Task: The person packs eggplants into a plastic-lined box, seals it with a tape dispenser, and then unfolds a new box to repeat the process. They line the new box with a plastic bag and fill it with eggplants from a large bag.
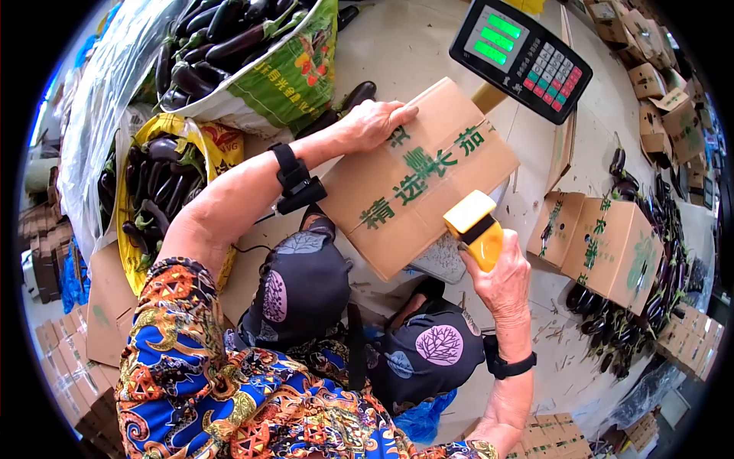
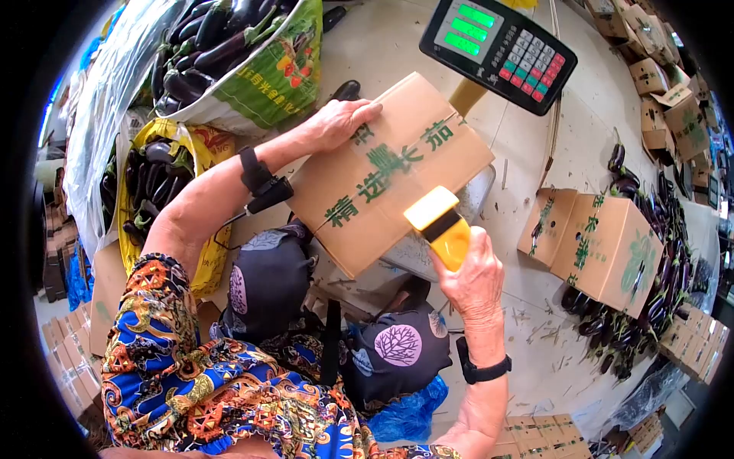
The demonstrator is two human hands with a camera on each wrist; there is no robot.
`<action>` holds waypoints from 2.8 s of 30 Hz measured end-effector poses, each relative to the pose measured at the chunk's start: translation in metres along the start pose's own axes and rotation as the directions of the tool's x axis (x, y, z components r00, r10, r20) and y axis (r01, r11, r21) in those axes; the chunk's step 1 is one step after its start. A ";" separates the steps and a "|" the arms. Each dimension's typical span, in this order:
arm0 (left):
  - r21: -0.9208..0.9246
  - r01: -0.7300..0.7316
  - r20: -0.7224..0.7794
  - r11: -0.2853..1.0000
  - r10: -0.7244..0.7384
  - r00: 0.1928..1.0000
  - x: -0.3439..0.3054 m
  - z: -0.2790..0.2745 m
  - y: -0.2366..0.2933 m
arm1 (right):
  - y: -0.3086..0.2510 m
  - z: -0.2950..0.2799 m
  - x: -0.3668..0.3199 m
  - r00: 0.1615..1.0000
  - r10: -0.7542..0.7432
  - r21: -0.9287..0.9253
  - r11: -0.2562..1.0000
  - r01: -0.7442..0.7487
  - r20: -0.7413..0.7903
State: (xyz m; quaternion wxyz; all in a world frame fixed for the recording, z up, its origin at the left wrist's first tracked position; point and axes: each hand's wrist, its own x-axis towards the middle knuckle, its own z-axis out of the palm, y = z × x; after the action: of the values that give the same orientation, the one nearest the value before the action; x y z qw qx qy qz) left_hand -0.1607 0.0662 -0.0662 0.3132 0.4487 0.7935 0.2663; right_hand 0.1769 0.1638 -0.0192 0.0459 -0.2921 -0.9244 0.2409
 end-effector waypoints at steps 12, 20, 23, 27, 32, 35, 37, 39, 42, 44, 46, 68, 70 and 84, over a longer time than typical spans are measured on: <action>-0.063 -0.016 0.017 0.998 0.017 1.000 -0.008 -0.009 0.011 | 0.127 0.116 -0.126 0.974 0.200 0.103 0.976 -0.190 -0.105; -0.038 0.014 0.016 0.999 -0.014 1.000 -0.006 -0.011 0.007 | 0.094 0.089 -0.108 0.905 0.402 -0.101 0.915 -0.391 0.136; -0.050 -0.002 -0.007 0.999 0.002 1.000 -0.005 -0.008 0.010 | 0.072 0.097 -0.040 0.902 0.357 -0.230 0.925 -0.304 0.244; -0.027 -0.037 -0.077 0.999 0.035 0.996 0.000 0.002 -0.006 | 0.056 0.133 0.072 0.849 0.214 -0.390 0.921 -0.010 0.483; -0.231 0.039 -0.042 0.972 -0.050 0.998 -0.002 0.007 0.004 | 0.038 0.092 0.063 0.739 0.396 -0.471 0.874 -0.120 0.545; -0.170 0.047 0.011 0.984 -0.045 0.999 -0.005 0.001 0.011 | 0.019 0.078 0.058 0.703 0.403 -0.453 0.882 -0.127 0.586; -0.094 -0.046 0.017 0.995 0.048 0.999 0.001 0.006 -0.004 | 0.029 0.101 0.063 0.753 0.277 -0.476 0.877 0.056 0.598; 0.062 -0.227 -0.014 0.972 0.228 0.974 -0.007 0.002 0.001 | 0.032 0.119 0.082 0.597 0.345 -0.636 0.669 0.385 0.725; -0.166 0.032 -0.024 0.986 -0.036 0.999 -0.006 0.006 0.006 | 0.036 0.115 0.085 0.561 0.405 -0.645 0.687 0.334 0.722; -0.126 -0.177 -0.043 0.976 0.173 0.984 0.010 0.015 -0.026 | 0.033 0.087 0.075 0.664 0.208 -0.541 0.766 0.346 0.718; -0.190 -0.116 -0.026 0.975 0.113 0.993 -0.004 0.006 -0.008 | 0.001 0.038 0.074 0.686 0.288 -0.526 0.835 0.161 0.668; 0.049 -0.707 0.055 0.706 0.705 0.707 -0.030 0.115 0.091 | 0.138 -0.079 -0.038 0.778 0.599 0.916 0.176 -0.360 0.190; 0.190 -0.846 0.046 0.498 0.856 0.515 -0.024 0.145 0.088 | 0.119 -0.091 -0.029 0.867 0.454 0.955 0.099 -0.280 0.207; -0.522 0.600 0.410 0.606 -0.439 0.800 -0.052 0.069 -0.079 | 0.078 -0.018 0.010 0.778 0.452 0.865 0.027 -0.500 0.436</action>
State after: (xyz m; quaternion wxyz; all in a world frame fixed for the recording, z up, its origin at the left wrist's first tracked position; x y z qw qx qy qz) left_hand -0.1315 -0.0054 -0.1540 0.6018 0.0939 0.7089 0.3557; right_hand 0.2134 0.2323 -0.0406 0.1137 -0.4835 -0.4182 0.7605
